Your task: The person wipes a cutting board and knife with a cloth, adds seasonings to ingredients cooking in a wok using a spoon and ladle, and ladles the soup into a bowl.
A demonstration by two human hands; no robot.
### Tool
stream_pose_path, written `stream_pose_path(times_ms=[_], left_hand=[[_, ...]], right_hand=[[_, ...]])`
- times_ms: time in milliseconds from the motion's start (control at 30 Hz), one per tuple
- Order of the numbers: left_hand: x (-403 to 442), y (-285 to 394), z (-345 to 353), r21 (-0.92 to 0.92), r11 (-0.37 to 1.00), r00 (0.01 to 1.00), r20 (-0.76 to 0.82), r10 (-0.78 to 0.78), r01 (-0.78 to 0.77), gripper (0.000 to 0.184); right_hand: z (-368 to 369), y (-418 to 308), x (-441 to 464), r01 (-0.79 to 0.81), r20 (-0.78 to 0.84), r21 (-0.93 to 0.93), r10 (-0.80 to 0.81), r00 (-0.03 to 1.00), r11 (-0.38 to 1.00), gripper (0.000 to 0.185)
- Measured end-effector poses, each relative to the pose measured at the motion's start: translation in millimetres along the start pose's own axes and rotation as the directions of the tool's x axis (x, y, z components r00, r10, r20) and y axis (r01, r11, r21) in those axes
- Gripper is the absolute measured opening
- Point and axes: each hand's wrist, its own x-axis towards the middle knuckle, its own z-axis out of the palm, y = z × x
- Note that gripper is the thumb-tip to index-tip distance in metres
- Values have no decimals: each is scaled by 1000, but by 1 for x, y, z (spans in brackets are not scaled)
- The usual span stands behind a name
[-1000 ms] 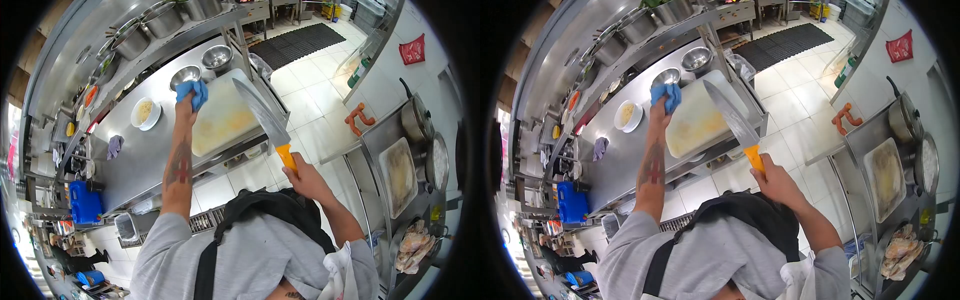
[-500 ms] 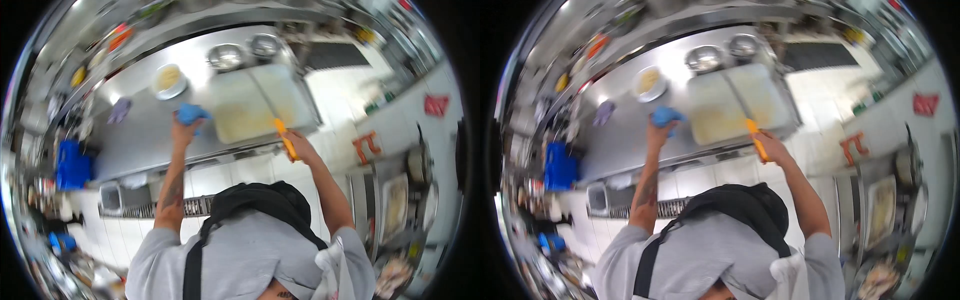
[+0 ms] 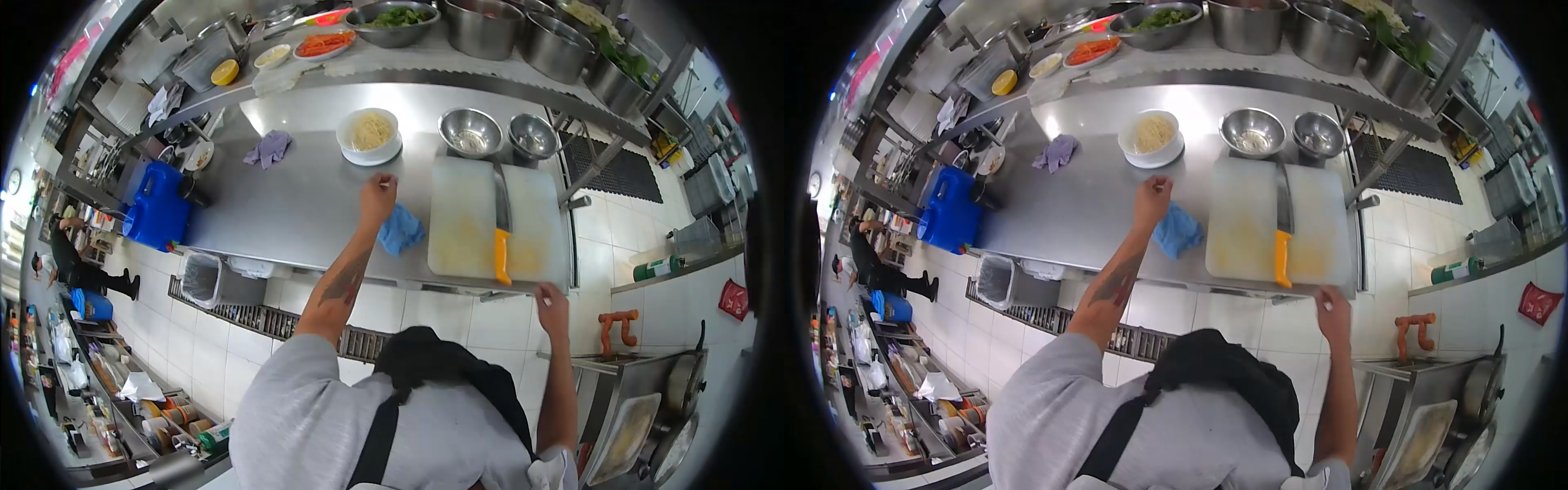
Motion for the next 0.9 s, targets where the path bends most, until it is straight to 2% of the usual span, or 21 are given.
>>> stream_pose_path(times_ms=[33, 100, 133, 200, 233, 267, 400, 433, 467, 500, 533, 567, 600, 633, 667, 733, 767, 800, 833, 867, 900], left_hand=[[19, -9, 1, 1, 1000, 1000, -7, 11, -11, 26], [86, -17, 5, 421, 875, 945, -106, 310, -240, 19], [108, -3, 1, 525, 835, 984, 21, 177, -162, 27], [144, 2, 4, 626, 764, 988, 74, 139, -154, 34], [163, -3, 8, 724, 678, 991, 120, 61, -129, 41], [184, -26, 10, 783, 606, 979, 200, -28, -142, 52], [196, -36, -11, 870, 489, 959, 185, -215, -58, 51], [181, -46, -17, 812, 580, 998, -54, -30, 61, 53], [170, -52, -25, 717, 683, 941, -310, 136, 138, 57], [171, -68, -27, 717, 686, 940, -306, 151, 123, 57], [174, -101, -28, 336, 891, 933, -292, -210, 306, 63], [178, -128, -30, -76, 851, 845, -107, -524, 519, 70], [182, -145, -30, -61, 853, 849, -83, -521, 518, 70], [184, -156, -23, -350, 743, 796, 15, -604, 571, 66], [192, -157, -10, -588, 547, 745, 150, -650, 596, 63], [185, -140, -14, -646, 639, 903, 216, -372, 418, 57], [187, -126, -11, -580, 616, 786, 71, -614, 533, 63], [187, -149, -6, -758, 563, 936, 184, -300, 329, 70], [171, -125, 3, -463, 810, 880, -121, -460, 360, 70], [158, -86, 10, -100, 897, 779, -461, -425, 430, 70], [133, -52, 32, -140, 975, 872, -439, -215, 170, 66]], right_hand=[[-11, 13, -16, -23, -34, 16, 24, 999, 1000, 22], [-21, 71, -53, -201, -42, -207, 196, 980, 958, 25], [-27, 88, -75, -222, -68, -198, 212, 975, 955, 26], [-34, 117, -118, -277, 58, -509, 353, 934, 815, 24], [-37, 106, -143, -344, -51, -425, 358, 932, 837, 23], [-31, 124, -166, -383, -15, -482, 430, 903, 788, 23], [-26, 145, -240, -538, 47, -474, 630, 775, 697, 21], [-24, 157, -256, -528, 77, -463, 626, 776, 712, 21], [-21, 173, -269, -518, 104, -447, 618, 779, 729, 20], [-15, 202, -281, -526, 94, -435, 618, 781, 731, 20], [-11, 236, -297, -544, 121, -484, 669, 734, 685, 21], [-8, 249, -313, -559, 148, -537, 723, 675, 632, 21], [-15, 227, -312, -658, 81, -443, 758, 647, 609, 24], [-21, 229, -310, -788, 119, -394, 876, 467, 473, 23], [-27, 226, -308, -752, 111, -441, 861, 496, 490, 20], [-41, 211, -296, -646, 41, -518, 771, 636, 560, 24], [-46, 212, -290, -673, 22, -461, 766, 643, 578, 29], [-51, 210, -283, -696, -13, -436, 770, 638, 570, 32], [-56, 211, -284, -614, 11, -435, 686, 728, 659, 31], [-61, 216, -280, -517, 27, -432, 584, 811, 739, 31], [-68, 202, -274, -639, -25, -314, 667, 745, 702, 29]])
